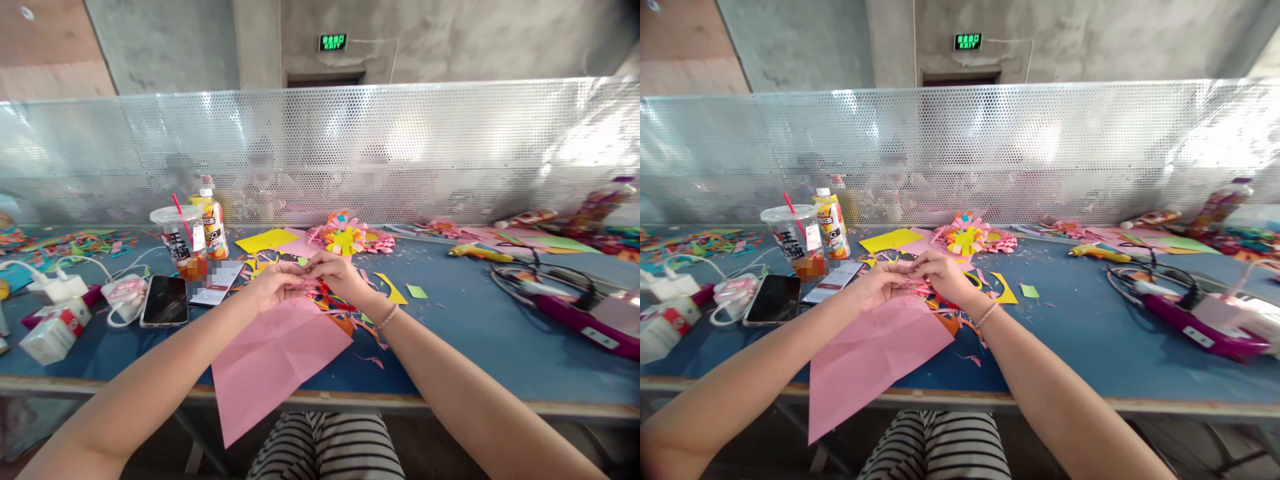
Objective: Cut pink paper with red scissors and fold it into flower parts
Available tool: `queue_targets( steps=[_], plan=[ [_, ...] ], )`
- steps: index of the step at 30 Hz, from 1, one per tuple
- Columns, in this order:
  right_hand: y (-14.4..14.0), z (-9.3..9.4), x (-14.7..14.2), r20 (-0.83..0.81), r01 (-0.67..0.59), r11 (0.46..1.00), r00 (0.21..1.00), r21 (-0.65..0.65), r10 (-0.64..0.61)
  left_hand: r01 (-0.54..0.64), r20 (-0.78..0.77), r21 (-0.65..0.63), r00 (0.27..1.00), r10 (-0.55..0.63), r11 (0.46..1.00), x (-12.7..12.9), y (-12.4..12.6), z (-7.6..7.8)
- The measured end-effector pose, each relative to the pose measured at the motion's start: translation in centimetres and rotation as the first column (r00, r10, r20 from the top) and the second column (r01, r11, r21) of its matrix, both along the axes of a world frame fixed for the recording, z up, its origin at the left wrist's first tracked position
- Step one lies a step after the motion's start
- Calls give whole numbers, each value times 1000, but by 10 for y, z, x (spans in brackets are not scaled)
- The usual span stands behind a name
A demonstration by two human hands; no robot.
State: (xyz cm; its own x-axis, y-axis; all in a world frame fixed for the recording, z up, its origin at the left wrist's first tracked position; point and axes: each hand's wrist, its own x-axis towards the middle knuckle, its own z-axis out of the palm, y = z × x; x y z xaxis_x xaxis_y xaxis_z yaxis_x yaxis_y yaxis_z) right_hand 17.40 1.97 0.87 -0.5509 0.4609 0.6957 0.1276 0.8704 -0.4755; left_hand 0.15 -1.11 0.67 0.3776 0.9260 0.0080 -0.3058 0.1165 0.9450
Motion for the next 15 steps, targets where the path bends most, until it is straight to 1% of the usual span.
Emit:
queue_targets(
  steps=[2, 4, 6, 7, 8, 11, 15],
  plan=[
    [-2, -1, -5, -66, 71, 995, 995, -77, -76, -41, -24, 20, 999, 42, 999, 0, 1, 0],
    [-4, -2, -9, -119, 122, 971, 982, -206, -149, -106, -55, 48, 993, 109, 993, -1, 1, 1],
    [-5, -3, -12, -111, 144, 940, 976, -308, -185, -153, -89, 82, 983, 160, 985, -2, 2, 1],
    [-6, -4, -13, -79, 154, 933, 979, -326, -189, -165, -100, 99, 980, 174, 981, -2, 2, 1],
    [-6, -4, -13, -37, 171, 931, 981, -321, -193, -169, -108, 113, 978, 181, 979, -2, 2, 1],
    [-7, -4, -11, 81, 234, 944, 972, -232, -221, -166, -117, 141, 976, 182, 976, 0, 1, 1],
    [-7, -4, -10, 143, 244, 956, 965, -165, -222, -171, -137, 210, 970, 202, 963, 3, 0, 0]
  ],
)
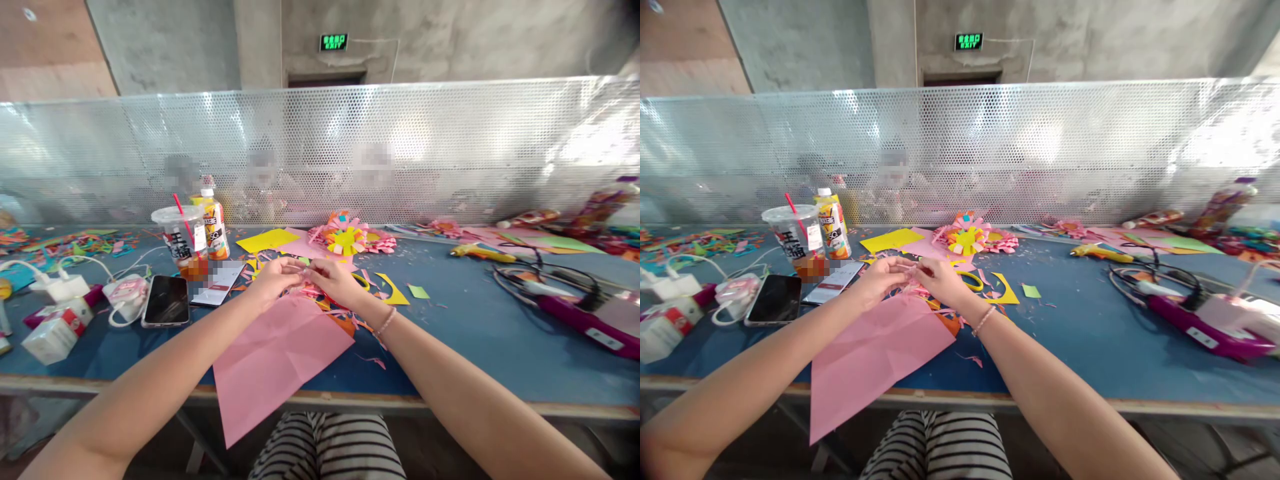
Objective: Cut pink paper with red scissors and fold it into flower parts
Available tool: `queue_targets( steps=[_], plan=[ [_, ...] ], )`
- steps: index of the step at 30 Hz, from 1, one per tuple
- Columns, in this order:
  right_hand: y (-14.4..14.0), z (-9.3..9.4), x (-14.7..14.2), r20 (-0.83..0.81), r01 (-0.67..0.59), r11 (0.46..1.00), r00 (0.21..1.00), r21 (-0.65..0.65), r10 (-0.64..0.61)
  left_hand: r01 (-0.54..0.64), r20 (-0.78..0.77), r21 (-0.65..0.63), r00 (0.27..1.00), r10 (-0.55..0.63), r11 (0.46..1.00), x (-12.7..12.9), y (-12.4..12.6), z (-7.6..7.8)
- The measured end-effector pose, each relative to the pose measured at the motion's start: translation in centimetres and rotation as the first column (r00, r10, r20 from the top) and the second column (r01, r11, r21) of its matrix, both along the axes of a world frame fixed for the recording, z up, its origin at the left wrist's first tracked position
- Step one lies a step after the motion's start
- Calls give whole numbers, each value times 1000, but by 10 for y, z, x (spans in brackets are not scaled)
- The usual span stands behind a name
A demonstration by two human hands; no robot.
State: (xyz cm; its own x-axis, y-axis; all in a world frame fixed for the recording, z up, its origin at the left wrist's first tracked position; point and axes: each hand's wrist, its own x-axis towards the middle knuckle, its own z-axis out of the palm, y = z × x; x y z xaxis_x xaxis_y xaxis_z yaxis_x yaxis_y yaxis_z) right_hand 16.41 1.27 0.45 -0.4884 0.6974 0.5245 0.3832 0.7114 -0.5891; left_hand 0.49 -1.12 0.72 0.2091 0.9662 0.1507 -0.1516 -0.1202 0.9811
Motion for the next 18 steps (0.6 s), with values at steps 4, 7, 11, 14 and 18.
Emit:
queue_targets(
  steps=[4, 7, 11, 14, 18],
  plan=[
    [2, 0, 1, 11, -20, 999, 1000, 36, 20, -26, -23, 17, 999, 26, 1000, 2, 0, -2],
    [3, -1, 1, 12, -9, 998, 1000, 56, 8, -71, -39, 29, 997, 72, 997, 2, 0, -2],
    [4, -3, 1, -20, -15, 1000, 1000, -18, 14, -65, -42, -10, 997, 65, 998, 1, -2, 1],
    [5, -4, 0, -65, -42, 992, 997, -122, 34, 38, -25, -43, 999, -39, 998, 2, -4, 2],
    [6, -2, 0, -157, -111, 969, 985, -220, 77, 73, -74, -20, 994, -75, 997, 1, -4, 1]
  ],
)
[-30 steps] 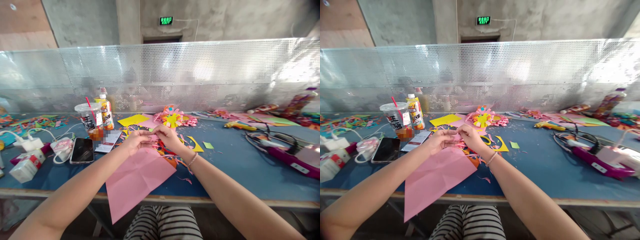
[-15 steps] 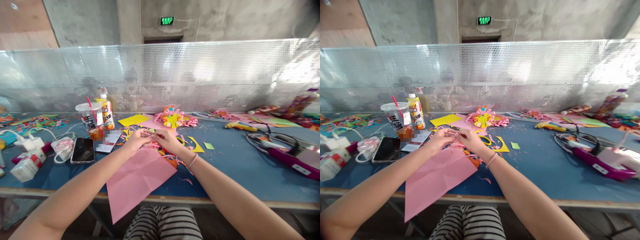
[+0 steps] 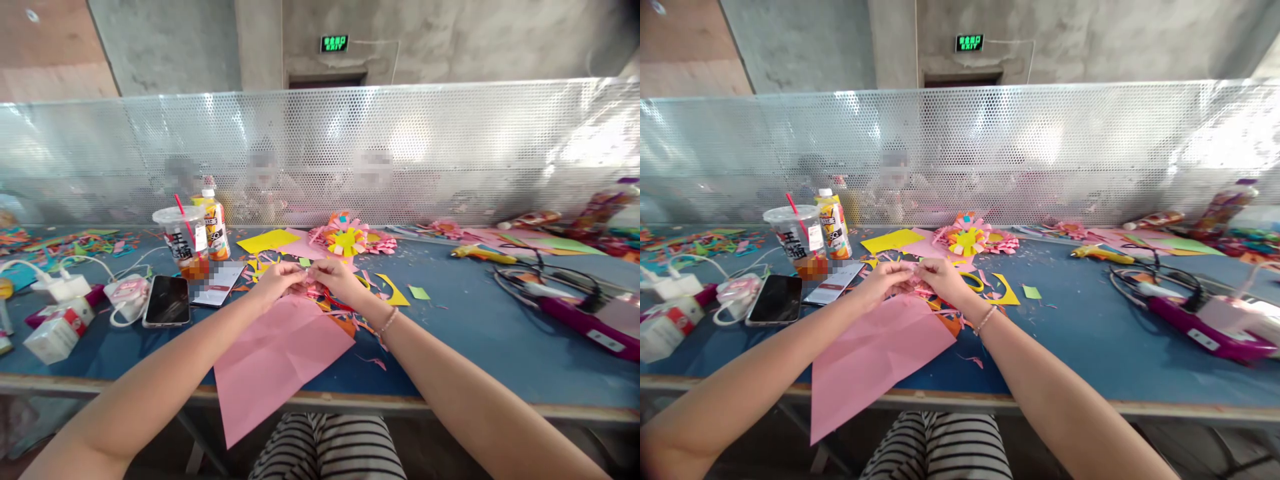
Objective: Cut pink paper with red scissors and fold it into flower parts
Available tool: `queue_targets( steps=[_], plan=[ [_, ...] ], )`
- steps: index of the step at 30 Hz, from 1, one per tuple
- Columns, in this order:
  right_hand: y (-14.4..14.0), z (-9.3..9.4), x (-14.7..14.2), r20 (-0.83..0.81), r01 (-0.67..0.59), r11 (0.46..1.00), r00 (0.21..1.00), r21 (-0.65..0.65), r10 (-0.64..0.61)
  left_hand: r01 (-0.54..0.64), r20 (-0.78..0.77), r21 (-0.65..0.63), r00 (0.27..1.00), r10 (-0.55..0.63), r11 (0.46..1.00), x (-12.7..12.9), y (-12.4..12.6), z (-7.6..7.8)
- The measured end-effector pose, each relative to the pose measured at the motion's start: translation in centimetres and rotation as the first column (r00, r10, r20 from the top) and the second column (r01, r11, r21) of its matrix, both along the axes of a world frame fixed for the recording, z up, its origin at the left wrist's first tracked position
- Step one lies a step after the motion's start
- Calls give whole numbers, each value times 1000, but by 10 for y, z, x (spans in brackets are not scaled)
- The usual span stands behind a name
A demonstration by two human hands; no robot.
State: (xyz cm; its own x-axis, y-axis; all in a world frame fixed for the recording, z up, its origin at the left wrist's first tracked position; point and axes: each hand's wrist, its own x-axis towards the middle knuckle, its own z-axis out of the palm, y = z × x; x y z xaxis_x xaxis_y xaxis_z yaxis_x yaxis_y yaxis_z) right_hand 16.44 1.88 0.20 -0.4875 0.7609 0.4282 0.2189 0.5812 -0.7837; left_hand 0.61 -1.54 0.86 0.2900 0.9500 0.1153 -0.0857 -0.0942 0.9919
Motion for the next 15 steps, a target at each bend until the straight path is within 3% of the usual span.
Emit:
queue_targets(
  steps=[4, 7, 15],
  plan=[
    [-1, 3, -1, -54, -77, 987, 996, -138, 70, 15, -113, 126, 994, -1, 992, -4, 5, -3],
    [-3, 3, -2, -78, -99, 974, 993, -204, 84, 23, -153, 149, 988, 0, 989, -6, 8, -3],
    [-5, 2, -4, -34, -68, 986, 997, -154, 63, -18, -143, 160, 989, 41, 987, -6, 10, -3]
  ],
)
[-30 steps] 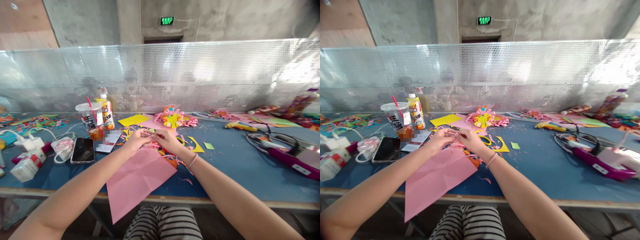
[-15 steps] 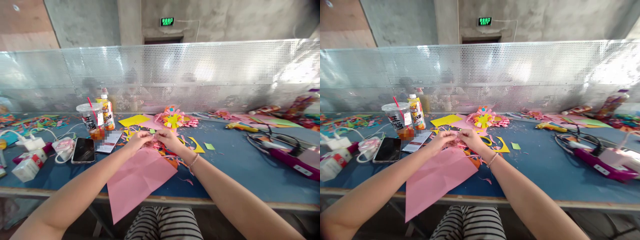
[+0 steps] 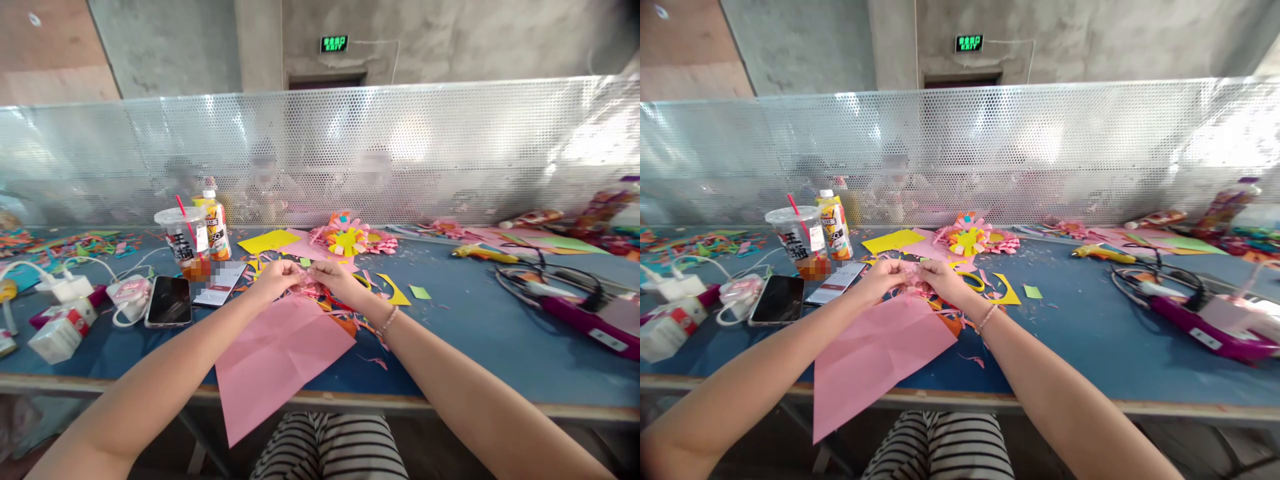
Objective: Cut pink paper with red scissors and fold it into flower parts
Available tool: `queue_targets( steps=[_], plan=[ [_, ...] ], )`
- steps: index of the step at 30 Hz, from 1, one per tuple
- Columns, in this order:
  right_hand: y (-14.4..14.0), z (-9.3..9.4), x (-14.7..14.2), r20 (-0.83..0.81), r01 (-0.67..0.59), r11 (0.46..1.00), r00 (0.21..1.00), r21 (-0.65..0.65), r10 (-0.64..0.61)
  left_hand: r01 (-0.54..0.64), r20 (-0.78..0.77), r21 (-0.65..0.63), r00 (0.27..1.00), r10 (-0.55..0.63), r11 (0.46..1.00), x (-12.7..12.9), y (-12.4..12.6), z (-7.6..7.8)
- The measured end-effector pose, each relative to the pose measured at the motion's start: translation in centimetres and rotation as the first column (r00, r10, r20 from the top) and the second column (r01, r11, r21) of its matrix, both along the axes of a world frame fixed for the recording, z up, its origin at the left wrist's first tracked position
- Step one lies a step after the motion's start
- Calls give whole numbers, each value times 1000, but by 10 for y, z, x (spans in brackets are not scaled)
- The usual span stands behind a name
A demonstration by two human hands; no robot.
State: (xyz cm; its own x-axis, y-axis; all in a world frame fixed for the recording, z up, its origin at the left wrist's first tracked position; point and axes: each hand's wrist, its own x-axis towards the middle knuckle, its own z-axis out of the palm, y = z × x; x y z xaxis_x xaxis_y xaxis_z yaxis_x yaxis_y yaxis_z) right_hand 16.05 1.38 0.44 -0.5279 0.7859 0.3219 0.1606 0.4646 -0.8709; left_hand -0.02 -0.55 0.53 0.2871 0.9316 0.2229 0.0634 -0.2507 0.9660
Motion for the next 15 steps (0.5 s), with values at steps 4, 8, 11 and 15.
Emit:
queue_targets(
  steps=[4, 8, 11, 15],
  plan=[
    [1, -1, 0, 17, 33, 998, 999, 61, -34, 12, 43, -26, 999, -10, 1000, 1, 0, -1],
    [2, -2, 1, 16, 18, 997, 1000, 79, -20, 21, 70, -55, 997, -17, 998, 0, 0, -2],
    [1, -1, 0, -13, 20, 999, 1000, 33, -19, 4, -12, 40, 1000, -4, 999, -1, 0, -1],
    [-2, -1, -3, -50, 24, 995, 998, -97, -29, -8, -87, 129, 996, 19, 992, -2, -1, 1]
  ],
)
